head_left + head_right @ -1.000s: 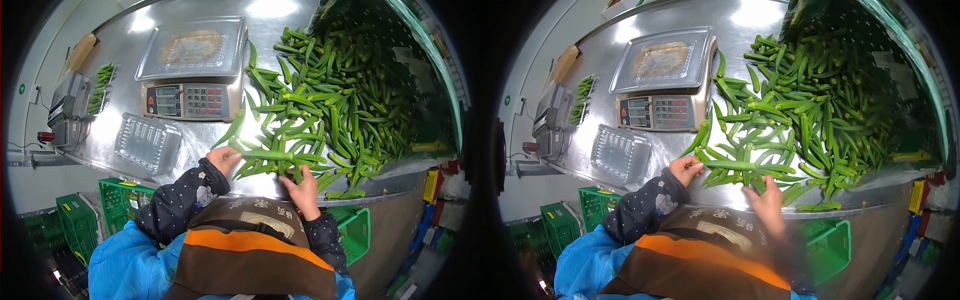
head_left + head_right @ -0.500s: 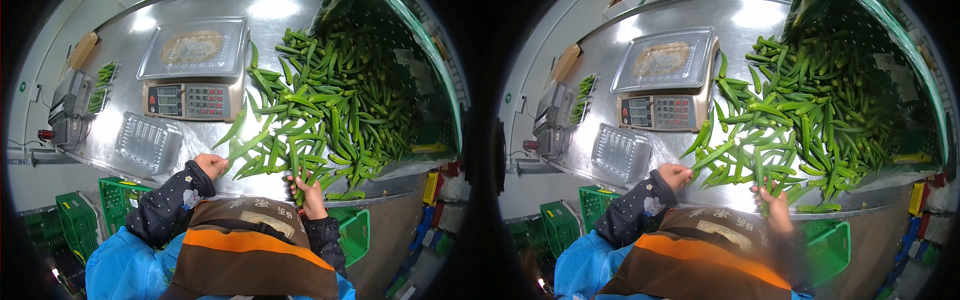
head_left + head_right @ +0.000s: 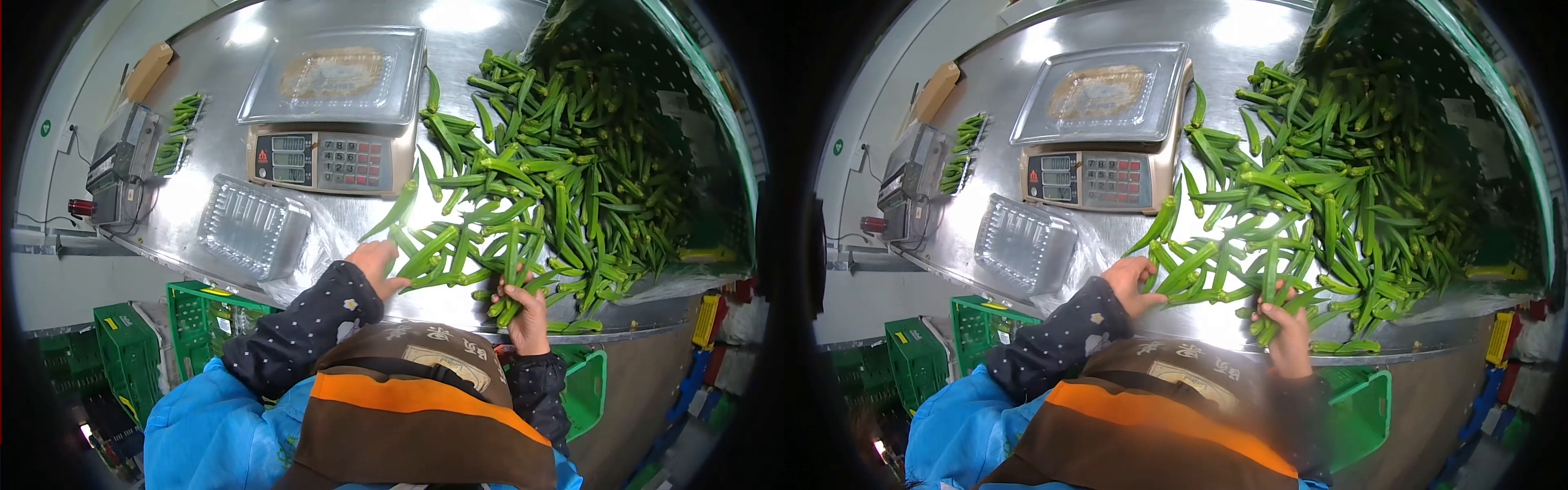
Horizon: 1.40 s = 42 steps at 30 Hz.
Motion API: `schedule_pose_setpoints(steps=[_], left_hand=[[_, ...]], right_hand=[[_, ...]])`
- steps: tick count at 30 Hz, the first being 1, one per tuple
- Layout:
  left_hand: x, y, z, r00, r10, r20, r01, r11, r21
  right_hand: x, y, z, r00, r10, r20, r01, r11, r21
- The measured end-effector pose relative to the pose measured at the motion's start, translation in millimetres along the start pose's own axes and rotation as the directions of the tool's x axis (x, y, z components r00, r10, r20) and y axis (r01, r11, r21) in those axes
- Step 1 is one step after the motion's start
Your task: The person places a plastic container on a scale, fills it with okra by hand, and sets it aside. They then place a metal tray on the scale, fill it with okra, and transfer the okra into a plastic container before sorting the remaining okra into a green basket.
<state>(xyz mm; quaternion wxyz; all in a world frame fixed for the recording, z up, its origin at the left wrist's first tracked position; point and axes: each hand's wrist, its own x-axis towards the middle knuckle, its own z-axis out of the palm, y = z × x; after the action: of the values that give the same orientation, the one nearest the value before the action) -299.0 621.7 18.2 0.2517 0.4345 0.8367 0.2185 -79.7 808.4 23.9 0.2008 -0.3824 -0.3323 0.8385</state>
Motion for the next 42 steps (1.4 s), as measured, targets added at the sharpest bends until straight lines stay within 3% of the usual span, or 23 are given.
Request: schedule_pose_setpoints(steps=[4, 6, 8, 11, 12, 13, 14, 17, 19, 21, 23, 24, 26, 27, 28, 30, 31, 32, 34, 36, 38, 40, 42], left_hand=[[8.9, 0.0, 12.6, 0.994, -0.103, 0.032, 0.107, 0.98, -0.171], [24.1, -31.7, 22.4, 0.939, -0.287, 0.188, 0.34, 0.706, -0.621], [29.8, -36.9, -4.5, 0.896, -0.376, 0.237, 0.416, 0.521, -0.745], [27.6, -37.5, -14.6, 0.896, -0.384, 0.224, 0.431, 0.626, -0.65], [23.7, -25.0, -10.7, 0.938, -0.314, 0.146, 0.346, 0.852, -0.394], [20.3, -11.4, -6.1, 0.972, -0.216, 0.096, 0.224, 0.971, -0.086], [16.9, 0.1, -0.3, 0.993, -0.109, 0.051, 0.108, 0.994, 0.014], [25.5, -9.1, 28.3, 0.971, -0.169, 0.168, 0.168, 0.986, 0.021], [29.4, -17.3, 27.3, 0.928, -0.237, 0.287, 0.308, 0.923, -0.231], [22.8, -20.8, 13.4, 0.845, -0.14, 0.516, 0.493, 0.577, -0.651], [13.5, -21.3, 5.5, 0.821, 0.105, 0.561, 0.542, 0.166, -0.824], [10.2, -20.6, 3.5, 0.825, 0.101, 0.556, 0.537, 0.166, -0.827], [6.5, -17.9, -0.1, 0.788, 0.364, 0.496, 0.589, -0.213, -0.78], [4.3, -12.3, -3.2, 0.789, 0.333, 0.517, 0.594, -0.196, -0.78], [2.6, -9.8, -4.5, 0.791, 0.335, 0.511, 0.589, -0.194, -0.784], [0.3, -5.4, -4.9, 0.763, 0.392, 0.513, 0.608, -0.167, -0.776], [0.2, -1.2, -2.8, 0.772, 0.362, 0.522, 0.598, -0.134, -0.79], [0.8, 4.1, -0.2, 0.768, 0.37, 0.522, 0.599, -0.129, -0.79], [3.7, 17.7, 4.7, 0.822, 0.251, 0.512, 0.496, 0.129, -0.859], [8.4, 37.5, 5.6, 0.843, 0.238, 0.482, 0.448, 0.186, -0.875], [12.1, 50.0, 9.0, 0.919, 0.109, 0.379, 0.295, 0.449, -0.844], [7.3, 58.8, 7.3, 0.952, -0.018, 0.307, 0.268, 0.535, -0.801], [9.1, 54.8, 10.0, 0.98, 0.136, 0.148, -0.063, 0.907, -0.415]], right_hand=[[2.4, 8.5, 7.4, 0.986, 0.115, 0.12, -0.131, 0.982, 0.138], [2.6, 11.6, 7.9, 0.973, 0.195, 0.126, -0.208, 0.972, 0.105], [-1.7, 7.0, 21.5, 0.977, 0.209, 0.038, -0.209, 0.978, -0.015], [0.0, 13.1, 29.7, 0.992, 0.116, -0.056, -0.129, 0.877, -0.463], [4.4, 20.9, 26.4, 0.992, 0.117, -0.054, -0.128, 0.877, -0.464], [9.9, 28.6, 22.3, 0.999, 0.038, -0.031, -0.048, 0.852, -0.521], [12.9, 29.9, 22.8, 0.999, -0.042, -0.002, 0.033, 0.818, -0.574], [10.9, 18.3, 24.9, 0.998, -0.011, -0.066, -0.025, 0.85, -0.526], [13.2, 15.4, 14.1, 0.995, -0.09, -0.05, 0.046, 0.829, -0.557], [12.6, 14.5, 6.4, 0.98, -0.188, -0.072, 0.099, 0.762, -0.64], [15.8, 15.1, 0.1, 0.949, -0.298, -0.1, 0.127, 0.652, -0.747], [17.6, 16.5, 1.0, 0.95, -0.299, -0.093, 0.132, 0.652, -0.746], [19.1, 13.8, 7.2, 0.751, -0.651, 0.113, 0.332, 0.223, -0.917], [14.4, 7.6, 10.6, 0.715, -0.673, 0.19, 0.33, 0.086, -0.94], [11.8, 2.1, 15.6, 0.711, -0.676, 0.194, 0.335, 0.082, -0.939], [6.3, -7.6, 24.3, 0.877, -0.477, 0.062, 0.33, 0.504, -0.798], [1.5, -15.0, 37.6, 0.962, -0.265, 0.07, 0.26, 0.803, -0.537], [-2.5, -19.8, 47.7, 0.985, -0.101, 0.142, 0.149, 0.911, -0.384], [-8.7, -20.3, 75.7, 0.957, 0.058, 0.283, 0.015, 0.968, -0.249], [-8.6, -2.6, 88.7, 0.928, 0.044, 0.369, 0.09, 0.937, -0.337], [-5.0, 0.1, 87.6, 0.935, 0.075, 0.348, 0.046, 0.943, -0.328], [-3.8, -2.1, 80.8, 0.941, 0.079, 0.33, 0.023, 0.955, -0.295], [-0.6, 0.1, 70.5, 0.945, 0.078, 0.319, 0.015, 0.96, -0.28]])
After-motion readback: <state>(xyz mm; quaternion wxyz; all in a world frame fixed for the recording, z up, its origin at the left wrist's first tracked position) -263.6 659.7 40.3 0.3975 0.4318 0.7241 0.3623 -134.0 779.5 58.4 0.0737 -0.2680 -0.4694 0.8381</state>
